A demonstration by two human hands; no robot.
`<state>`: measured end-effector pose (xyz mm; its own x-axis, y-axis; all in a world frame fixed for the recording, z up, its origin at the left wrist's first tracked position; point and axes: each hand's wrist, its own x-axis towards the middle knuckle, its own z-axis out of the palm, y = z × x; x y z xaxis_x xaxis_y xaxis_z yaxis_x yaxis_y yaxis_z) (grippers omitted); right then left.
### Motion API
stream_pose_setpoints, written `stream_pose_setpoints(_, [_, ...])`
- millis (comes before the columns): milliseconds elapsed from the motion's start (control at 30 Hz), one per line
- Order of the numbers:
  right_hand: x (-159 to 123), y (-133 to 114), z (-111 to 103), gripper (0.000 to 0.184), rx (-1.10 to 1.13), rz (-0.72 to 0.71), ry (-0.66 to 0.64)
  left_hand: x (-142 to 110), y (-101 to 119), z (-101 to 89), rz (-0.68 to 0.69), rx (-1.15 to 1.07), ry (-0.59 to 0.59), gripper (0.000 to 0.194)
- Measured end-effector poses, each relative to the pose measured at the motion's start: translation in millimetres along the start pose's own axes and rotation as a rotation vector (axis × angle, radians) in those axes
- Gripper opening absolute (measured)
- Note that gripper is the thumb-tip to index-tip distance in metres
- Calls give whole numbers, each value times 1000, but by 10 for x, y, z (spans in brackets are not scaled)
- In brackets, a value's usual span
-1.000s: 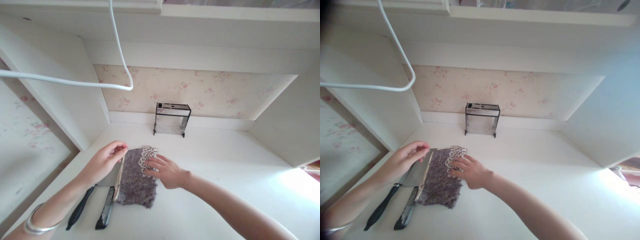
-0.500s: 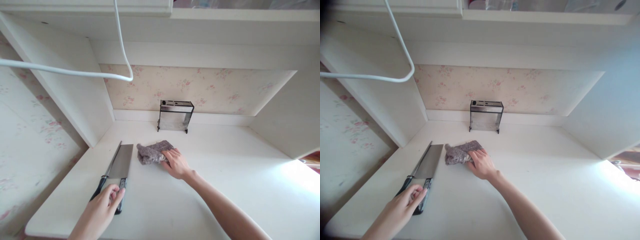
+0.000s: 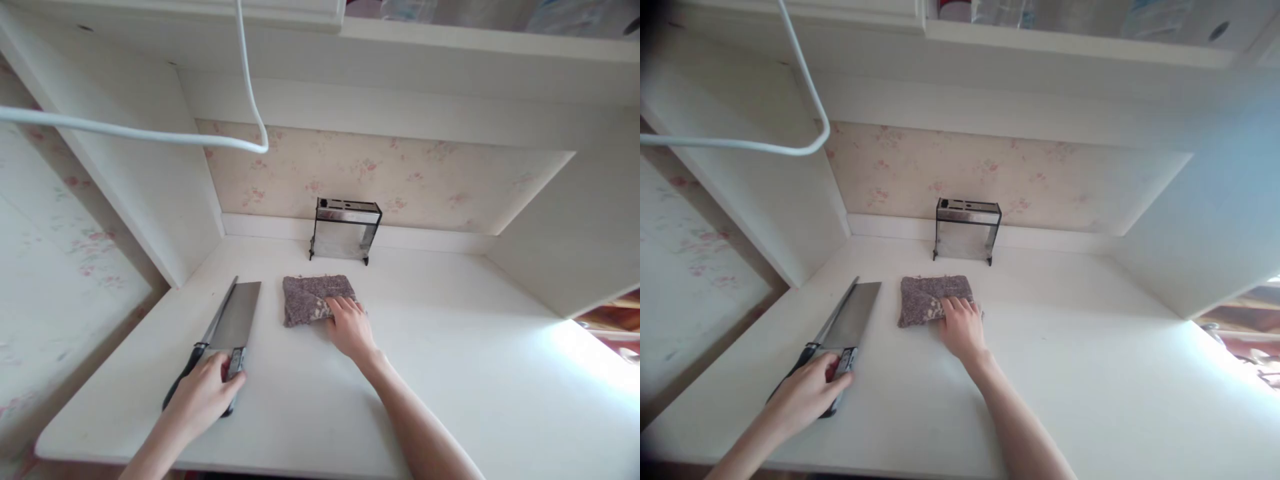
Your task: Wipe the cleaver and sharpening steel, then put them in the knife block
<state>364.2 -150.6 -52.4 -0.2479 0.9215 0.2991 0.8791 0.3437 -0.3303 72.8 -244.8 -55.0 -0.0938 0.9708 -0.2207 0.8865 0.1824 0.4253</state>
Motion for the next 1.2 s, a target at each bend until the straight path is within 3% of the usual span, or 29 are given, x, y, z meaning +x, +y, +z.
stream_pose_setpoints(133, [-25,142,-68,34,466,295,115,5,102,-1,-88,-369,-8,33])
stream_pose_setpoints(267, [-95,258,-97,26,1288,521,256,0,305,6,-167,-806,-105,38])
stream_pose_setpoints(367, [-114,250,-103,28,1718,560,216,-16,477,11,-198,-1051,-132,34])
stream_pose_setpoints(467, [-94,216,-107,29,1915,615,120,-18,622,39,-199,-1250,-197,28])
stream_pose_setpoints(633, [-41,288,-138,18,2072,775,78,45,841,67,-52,-1488,-188,22])
stream_pose_setpoints(833, [-55,354,-278,16,2150,747,191,215,1081,-1,55,-1606,-150,20])
stream_pose_setpoints(1000, [-128,247,-347,33,1972,655,-19,363,1147,43,130,-1619,-139,20])
stream_pose_setpoints(1200, [-91,278,-219,45,1865,463,-22,372,1154,129,165,-1626,-199,25])
